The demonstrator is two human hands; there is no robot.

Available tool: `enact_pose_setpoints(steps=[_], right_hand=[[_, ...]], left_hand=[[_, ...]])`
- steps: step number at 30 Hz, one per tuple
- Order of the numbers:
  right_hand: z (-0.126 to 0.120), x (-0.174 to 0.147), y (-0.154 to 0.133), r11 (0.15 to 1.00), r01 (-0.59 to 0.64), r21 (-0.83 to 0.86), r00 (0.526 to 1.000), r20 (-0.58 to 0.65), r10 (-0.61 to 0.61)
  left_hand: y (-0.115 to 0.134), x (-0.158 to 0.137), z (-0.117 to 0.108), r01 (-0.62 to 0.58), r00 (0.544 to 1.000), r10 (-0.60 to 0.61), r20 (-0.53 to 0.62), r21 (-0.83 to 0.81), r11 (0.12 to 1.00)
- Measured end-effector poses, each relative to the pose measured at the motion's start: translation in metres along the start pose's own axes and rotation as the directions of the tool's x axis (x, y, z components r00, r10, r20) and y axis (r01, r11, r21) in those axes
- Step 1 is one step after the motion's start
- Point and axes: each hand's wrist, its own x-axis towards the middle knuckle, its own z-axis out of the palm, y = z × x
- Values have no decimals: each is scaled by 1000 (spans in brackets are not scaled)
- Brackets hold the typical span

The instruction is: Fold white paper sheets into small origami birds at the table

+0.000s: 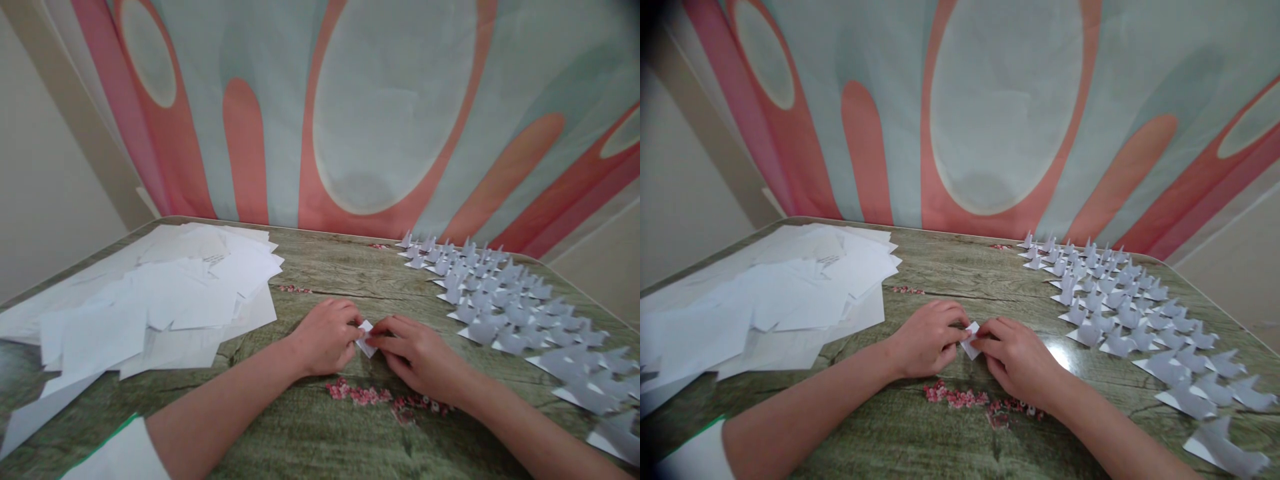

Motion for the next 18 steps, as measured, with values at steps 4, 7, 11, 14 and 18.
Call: enact_pose_setpoints(steps=[4, 7, 11, 14, 18], right_hand=[[-4, -1, -2, 998, 14, -58, 998, 63, -10], [-6, 0, -4, 994, 23, -108, 993, 121, -10], [-9, -2, -9, 986, 24, -164, 979, 203, 9], [-11, -4, -14, 988, 23, -151, 973, 232, 13], [-12, -6, -18, 993, 2, -119, 969, 244, 27]], left_hand=[[0, 0, 0, 1, 1000, -1, 4, 9, 1000], [0, 1, 0, 4, 1000, -4, 16, 15, 1000], [0, 2, -1, 10, 1000, -10, 23, 16, 1000], [0, 2, -2, 8, 999, -9, 31, 15, 1000], [0, 2, -2, 6, 999, -7, 40, 24, 1000]])
